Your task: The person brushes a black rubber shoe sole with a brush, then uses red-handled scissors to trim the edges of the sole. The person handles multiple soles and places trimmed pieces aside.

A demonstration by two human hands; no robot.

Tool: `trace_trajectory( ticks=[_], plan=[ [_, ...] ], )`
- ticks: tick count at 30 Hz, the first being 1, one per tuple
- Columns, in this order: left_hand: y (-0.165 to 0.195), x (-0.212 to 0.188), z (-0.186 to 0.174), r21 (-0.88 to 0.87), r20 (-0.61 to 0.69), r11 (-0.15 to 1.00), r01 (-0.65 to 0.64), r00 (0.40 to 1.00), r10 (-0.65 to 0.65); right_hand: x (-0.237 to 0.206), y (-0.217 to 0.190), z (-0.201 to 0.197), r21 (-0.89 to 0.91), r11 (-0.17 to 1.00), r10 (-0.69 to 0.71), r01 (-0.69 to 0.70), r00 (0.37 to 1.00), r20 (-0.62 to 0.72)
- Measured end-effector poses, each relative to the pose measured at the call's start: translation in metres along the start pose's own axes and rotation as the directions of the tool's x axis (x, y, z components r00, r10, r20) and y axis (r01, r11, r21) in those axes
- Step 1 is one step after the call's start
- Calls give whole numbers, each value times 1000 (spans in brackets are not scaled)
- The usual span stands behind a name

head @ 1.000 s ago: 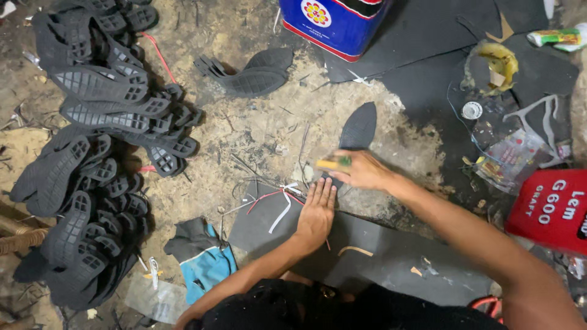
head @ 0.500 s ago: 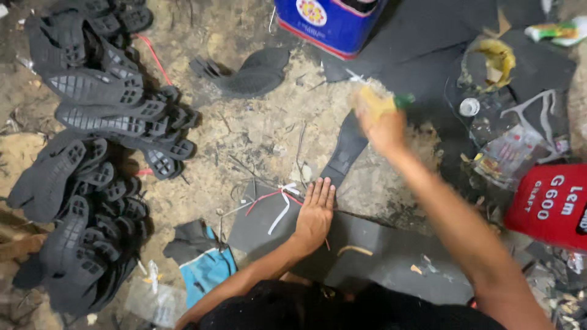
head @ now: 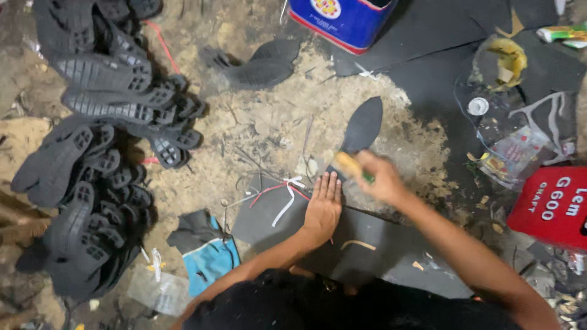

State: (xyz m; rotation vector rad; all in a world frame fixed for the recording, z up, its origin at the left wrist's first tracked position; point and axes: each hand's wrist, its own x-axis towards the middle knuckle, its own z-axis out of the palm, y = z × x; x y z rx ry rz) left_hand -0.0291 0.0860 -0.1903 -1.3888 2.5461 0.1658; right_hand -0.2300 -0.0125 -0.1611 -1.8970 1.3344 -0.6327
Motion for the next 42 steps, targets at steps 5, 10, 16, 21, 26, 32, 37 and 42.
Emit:
trace_trajectory(
  ticks=[5,10,16,21,26,32,37,42],
  plan=[
    [-1,-1,3,-5,-97,1000,5,995,-6,52,13,-31,-308,936,61,-169,942,-331],
    [-3,1,-4,0,-84,1000,-23,996,23,79,11,-52,-222,971,-130,84,971,-201],
    [-31,23,-37,-654,-77,736,177,952,-297,79,13,-58,324,944,249,-67,788,-563],
    [-39,46,-56,-793,-23,554,254,896,-443,21,13,-26,465,884,289,-50,840,-459],
    [-40,47,-97,-978,-16,183,102,835,-550,-26,-41,-27,594,804,377,-21,791,-483],
    [-56,12,-184,-861,-503,401,-314,645,-575,-22,-105,-74,155,988,69,26,814,-576],
    [-68,-11,-221,-576,-672,788,-219,675,-303,-25,-155,-91,117,899,-310,421,804,-508],
    [-70,-22,-227,-613,-654,764,-200,671,-349,-20,-183,-104,26,999,-5,18,904,-427]
  ],
)
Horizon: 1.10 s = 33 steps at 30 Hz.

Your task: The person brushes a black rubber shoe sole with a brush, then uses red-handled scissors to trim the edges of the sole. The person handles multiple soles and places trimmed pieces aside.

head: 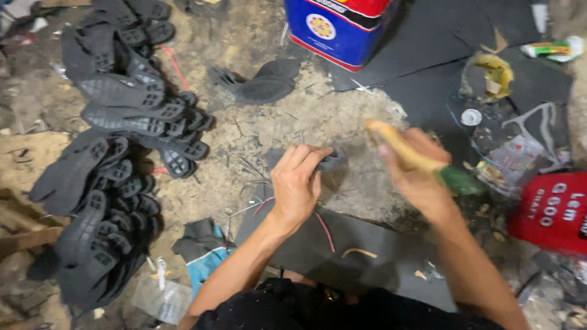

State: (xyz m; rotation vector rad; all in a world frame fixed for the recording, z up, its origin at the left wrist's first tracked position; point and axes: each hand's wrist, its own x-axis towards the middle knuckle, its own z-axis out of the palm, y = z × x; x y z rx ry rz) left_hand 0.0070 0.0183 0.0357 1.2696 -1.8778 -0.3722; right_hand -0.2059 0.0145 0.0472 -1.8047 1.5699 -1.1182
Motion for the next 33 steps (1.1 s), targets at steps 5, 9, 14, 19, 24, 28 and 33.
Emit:
trace_trajectory(
  ticks=[5,9,14,19,24,28,33],
  plan=[
    [-4,-4,1,-152,-11,988,40,999,-42,-20,19,1,39,986,-165,164,986,26],
    [-6,-6,7,-317,-25,942,109,992,-123,-33,51,28,451,884,175,-121,981,-80],
    [-13,-3,0,-387,-52,905,178,975,-214,-51,80,63,475,864,145,-166,986,80],
    [-63,24,-62,-287,-220,940,183,943,-251,-56,101,64,467,817,351,-339,934,64],
    [-132,63,-180,196,-459,981,-6,883,97,-52,103,48,580,718,420,-385,904,81],
    [-155,65,-213,442,-312,896,-50,928,205,-48,98,48,639,666,444,-384,893,74],
    [-219,62,-125,389,-118,910,140,988,-101,-48,100,56,623,652,478,-432,872,104]
  ],
)
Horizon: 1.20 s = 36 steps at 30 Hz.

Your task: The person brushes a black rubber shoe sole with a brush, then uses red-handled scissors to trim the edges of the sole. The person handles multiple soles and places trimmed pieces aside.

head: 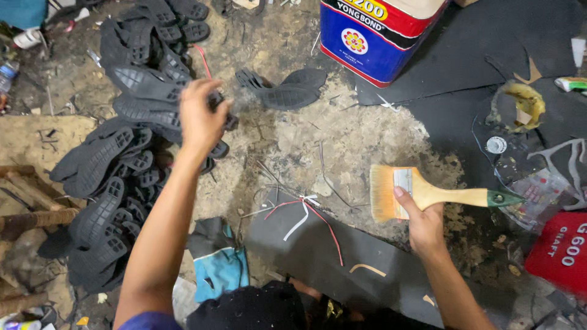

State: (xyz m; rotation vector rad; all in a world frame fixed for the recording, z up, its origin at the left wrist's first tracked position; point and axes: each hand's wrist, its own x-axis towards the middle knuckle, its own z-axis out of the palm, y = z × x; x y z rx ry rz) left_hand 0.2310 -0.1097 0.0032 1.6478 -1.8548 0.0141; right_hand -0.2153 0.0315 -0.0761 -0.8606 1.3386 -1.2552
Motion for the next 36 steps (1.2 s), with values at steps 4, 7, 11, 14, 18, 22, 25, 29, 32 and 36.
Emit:
trace_trajectory(
  ticks=[4,7,11,14,18,22,25,29,32,36],
  plan=[
    [-38,27,91,-3,101,994,109,989,-108,1,4,-4,-95,995,40,-38,999,22],
    [-57,54,125,22,73,999,26,997,-28,2,5,-11,-72,996,47,-48,999,-14],
    [-65,57,132,108,160,988,112,979,-129,-1,13,-23,-79,992,94,-100,992,-80],
    [-68,44,116,137,231,981,137,959,-166,0,24,-34,-109,985,121,-132,988,-96],
    [-41,22,76,-115,391,972,205,909,-145,8,40,-45,-364,931,-27,17,999,-24],
    [26,2,59,-560,567,679,475,817,-104,23,50,-50,-595,803,25,-9,1000,18],
    [84,-4,71,-672,558,546,500,827,-69,29,51,-52,-818,569,-16,84,996,91],
    [137,-38,104,-797,539,306,521,842,-29,18,48,-56,-976,218,-53,22,999,11],
    [164,-96,144,-798,554,203,567,824,-124,3,45,-60,-951,209,-336,229,930,150],
    [169,-176,184,-643,643,381,664,739,-203,-1,52,-68,-847,457,-278,272,948,155]
  ],
)
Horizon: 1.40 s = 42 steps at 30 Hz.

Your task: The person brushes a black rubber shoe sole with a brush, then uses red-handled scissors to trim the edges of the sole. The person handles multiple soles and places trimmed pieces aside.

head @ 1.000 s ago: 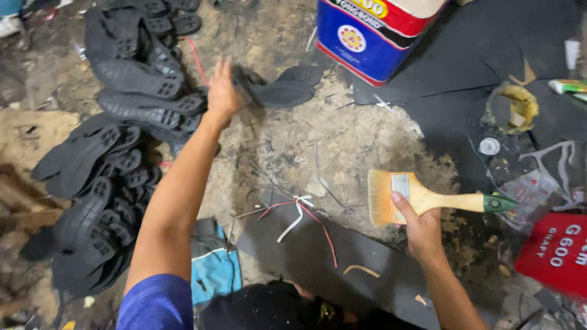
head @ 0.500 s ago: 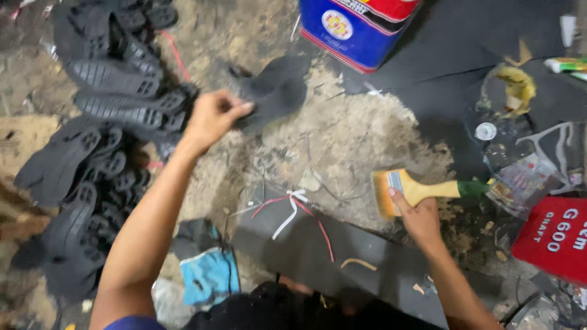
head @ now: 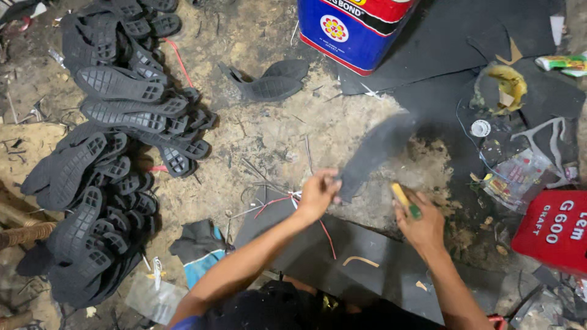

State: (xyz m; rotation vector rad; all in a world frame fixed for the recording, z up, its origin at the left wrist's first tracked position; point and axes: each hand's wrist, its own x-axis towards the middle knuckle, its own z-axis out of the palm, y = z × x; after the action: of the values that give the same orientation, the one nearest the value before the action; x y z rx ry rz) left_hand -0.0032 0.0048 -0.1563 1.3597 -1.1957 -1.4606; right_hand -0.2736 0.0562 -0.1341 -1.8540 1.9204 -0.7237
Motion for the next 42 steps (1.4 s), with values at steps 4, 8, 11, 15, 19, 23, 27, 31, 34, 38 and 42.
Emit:
trace_trajectory(
  ticks=[4,8,11,15,19,23,27,31,34,38,42],
  plan=[
    [-43,-46,3,610,29,750,-254,954,299,-5,8,31,-177,984,-17,35,995,102],
    [-50,-76,11,842,393,310,-442,895,210,14,-5,66,455,854,-321,252,944,79],
    [-42,-80,14,879,468,41,-475,876,118,78,-10,51,251,707,-684,661,730,7],
    [-29,-76,14,878,474,74,-474,880,15,143,-19,21,-297,946,-122,128,992,41],
    [-28,-72,17,887,461,100,-450,875,-151,106,-52,49,247,885,-456,394,838,299],
    [-32,-74,18,887,462,-29,-461,884,68,114,-50,49,-149,989,105,9,673,732],
    [-31,-73,15,882,468,53,-469,883,22,161,-28,16,-136,988,-64,78,992,106],
    [-31,-68,18,880,471,73,-469,882,-10,108,-45,32,188,982,-78,21,951,299],
    [-36,-68,19,881,471,34,-471,882,10,80,-42,32,395,847,-504,355,772,386],
    [-43,-70,16,882,465,29,-471,878,114,135,-1,1,-277,960,53,43,942,330],
    [-43,-66,18,878,478,-11,-479,873,94,133,-9,22,158,965,197,-209,976,90]
  ],
)
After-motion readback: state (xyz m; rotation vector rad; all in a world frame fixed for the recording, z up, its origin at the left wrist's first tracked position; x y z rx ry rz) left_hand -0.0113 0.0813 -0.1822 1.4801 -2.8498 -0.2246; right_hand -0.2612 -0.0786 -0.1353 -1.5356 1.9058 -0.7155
